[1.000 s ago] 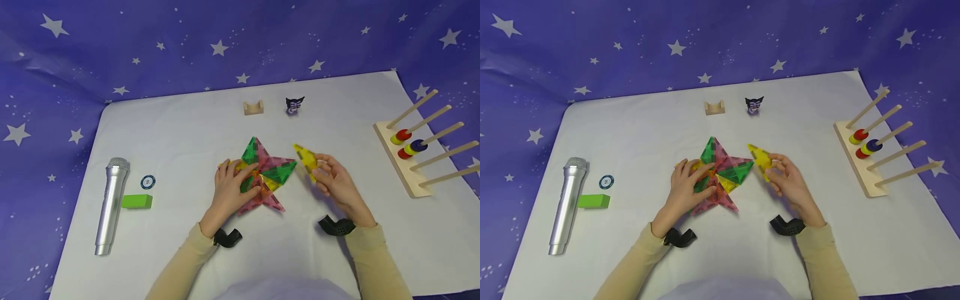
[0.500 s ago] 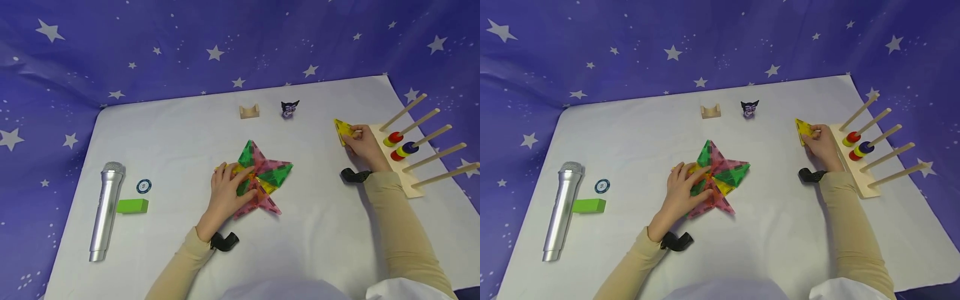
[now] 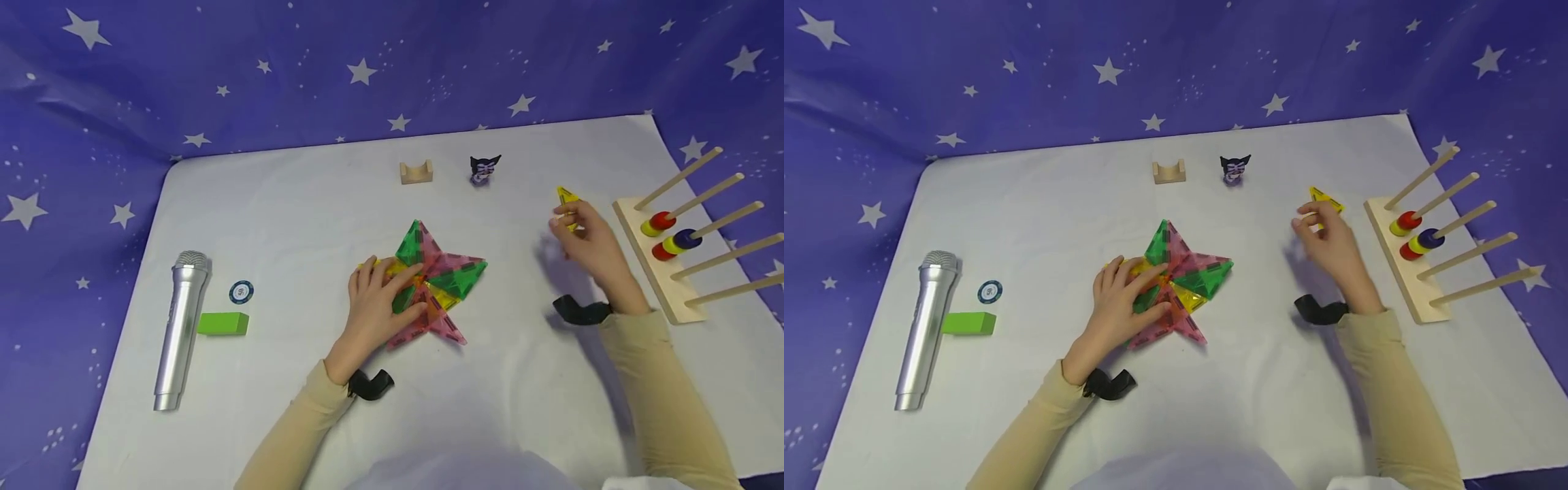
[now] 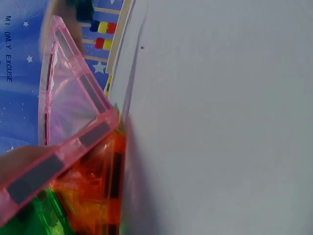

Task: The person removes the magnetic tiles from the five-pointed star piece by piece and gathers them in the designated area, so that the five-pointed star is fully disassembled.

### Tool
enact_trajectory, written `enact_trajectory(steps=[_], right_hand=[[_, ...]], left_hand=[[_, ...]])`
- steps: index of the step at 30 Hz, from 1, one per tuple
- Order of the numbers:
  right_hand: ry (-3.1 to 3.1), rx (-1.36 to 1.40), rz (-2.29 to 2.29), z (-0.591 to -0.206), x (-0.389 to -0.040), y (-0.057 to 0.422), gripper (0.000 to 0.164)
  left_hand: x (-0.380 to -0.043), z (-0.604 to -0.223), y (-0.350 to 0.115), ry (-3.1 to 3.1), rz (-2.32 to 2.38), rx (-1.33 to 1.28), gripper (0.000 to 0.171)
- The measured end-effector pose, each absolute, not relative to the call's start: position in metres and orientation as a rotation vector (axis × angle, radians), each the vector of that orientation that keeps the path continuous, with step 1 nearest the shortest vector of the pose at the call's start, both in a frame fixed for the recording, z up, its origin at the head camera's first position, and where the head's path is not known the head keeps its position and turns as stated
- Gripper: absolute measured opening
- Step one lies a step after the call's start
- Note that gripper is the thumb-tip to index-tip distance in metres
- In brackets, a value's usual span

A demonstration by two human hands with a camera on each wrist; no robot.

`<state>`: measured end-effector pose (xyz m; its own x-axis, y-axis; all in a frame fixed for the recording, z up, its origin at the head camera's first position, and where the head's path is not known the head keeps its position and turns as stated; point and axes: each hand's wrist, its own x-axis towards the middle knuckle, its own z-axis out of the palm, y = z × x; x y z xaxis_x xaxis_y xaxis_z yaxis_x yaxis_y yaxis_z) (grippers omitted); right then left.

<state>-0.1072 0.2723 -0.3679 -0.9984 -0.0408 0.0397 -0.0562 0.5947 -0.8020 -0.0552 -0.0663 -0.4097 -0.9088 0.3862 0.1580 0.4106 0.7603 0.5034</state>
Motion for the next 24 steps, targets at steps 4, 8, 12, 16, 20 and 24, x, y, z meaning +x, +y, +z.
enact_trajectory(steps=[4,8,12,16,20,24], right_hand=[[-2.862,0.669,1.438,-0.366,-0.066,0.213,0.028],[-2.936,1.037,1.463,-0.379,-0.039,0.174,0.034],[-2.882,1.141,1.467,-0.391,-0.032,0.161,0.031],[-2.841,1.144,1.511,-0.398,-0.033,0.161,0.028],[-2.837,1.121,1.603,-0.402,-0.036,0.164,0.03],[-2.817,1.118,1.719,-0.405,-0.038,0.167,0.033]], left_hand=[[-0.057,-0.405,-0.071,-2.928,-0.828,-0.705,0.061],[-0.059,-0.402,-0.077,-2.964,-0.811,-0.774,0.066],[-0.061,-0.4,-0.08,-2.97,-0.818,-0.837,0.067],[-0.062,-0.401,-0.081,-2.958,-0.827,-0.86,0.068],[-0.062,-0.402,-0.081,-2.959,-0.811,-0.838,0.067],[-0.062,-0.401,-0.08,-2.968,-0.79,-0.81,0.067]])
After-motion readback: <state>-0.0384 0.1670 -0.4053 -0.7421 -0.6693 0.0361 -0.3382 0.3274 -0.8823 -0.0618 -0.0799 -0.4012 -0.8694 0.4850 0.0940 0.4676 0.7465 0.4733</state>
